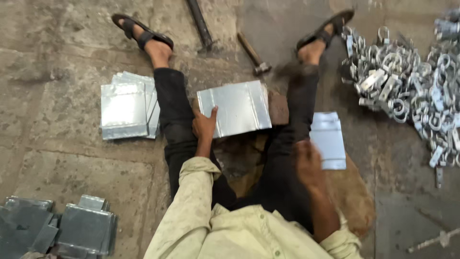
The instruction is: The person uses a hammer to strike a metal sheet placed on an anvil while sitting on the floor, handling several similar sheets one by one.
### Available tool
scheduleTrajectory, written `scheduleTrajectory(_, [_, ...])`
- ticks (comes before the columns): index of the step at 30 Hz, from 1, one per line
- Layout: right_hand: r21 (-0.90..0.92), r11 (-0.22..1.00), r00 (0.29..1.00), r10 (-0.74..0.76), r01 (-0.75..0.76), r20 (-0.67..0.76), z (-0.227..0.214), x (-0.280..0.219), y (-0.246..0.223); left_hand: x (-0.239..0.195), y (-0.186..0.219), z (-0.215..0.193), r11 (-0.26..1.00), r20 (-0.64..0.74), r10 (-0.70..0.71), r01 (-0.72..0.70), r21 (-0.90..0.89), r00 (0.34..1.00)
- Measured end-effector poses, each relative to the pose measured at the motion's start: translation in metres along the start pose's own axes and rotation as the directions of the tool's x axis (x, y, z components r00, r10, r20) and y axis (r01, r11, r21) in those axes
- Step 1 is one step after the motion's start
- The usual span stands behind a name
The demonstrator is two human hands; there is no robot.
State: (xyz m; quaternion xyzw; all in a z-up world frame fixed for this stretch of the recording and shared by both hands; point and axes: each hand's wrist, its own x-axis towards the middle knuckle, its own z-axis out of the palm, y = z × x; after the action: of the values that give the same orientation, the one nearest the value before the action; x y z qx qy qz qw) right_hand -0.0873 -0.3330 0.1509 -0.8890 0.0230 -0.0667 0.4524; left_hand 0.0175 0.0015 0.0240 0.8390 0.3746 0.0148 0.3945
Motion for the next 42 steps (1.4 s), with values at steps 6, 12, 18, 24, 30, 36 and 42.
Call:
scheduleTrajectory(6, [0.679,0.646,0.937,-0.239,0.350,-0.255,-0.035,0.002,-0.030,0.012,-0.015,0.017,0.998,-0.016,-0.002,0.003,0.061,1.000])
scheduleTrajectory(12, [-0.173,0.964,0.979,-0.204,0.200,-0.002,0.061,-0.018,0.072,0.014,-0.011,0.013,0.997,-0.002,0.004,-0.003,0.078,1.000])
scheduleTrajectory(18, [-0.170,0.983,0.990,0.086,-0.066,0.113,0.007,0.009,0.026,0.027,-0.009,0.018,0.998,0.039,0.027,-0.029,0.048,0.999])
scheduleTrajectory(24, [0.661,0.707,0.968,-0.195,0.251,-0.159,-0.042,0.000,-0.027,0.022,-0.014,0.018,0.997,-0.009,0.067,-0.066,0.030,0.998])
scheduleTrajectory(30, [-0.005,0.967,0.963,-0.255,0.255,-0.084,0.040,-0.022,0.072,0.022,-0.018,0.021,0.998,0.020,0.040,-0.041,0.040,0.999])
scheduleTrajectory(36, [-0.062,0.997,0.986,0.053,-0.044,0.156,0.011,-0.001,0.028,0.030,-0.015,0.028,0.994,-0.072,0.097,-0.094,0.055,0.993])
scheduleTrajectory(42, [0.630,0.729,0.959,-0.266,0.266,-0.098,-0.053,-0.010,-0.034,0.027,-0.016,0.023,0.998,-0.027,0.038,-0.037,0.051,0.999])
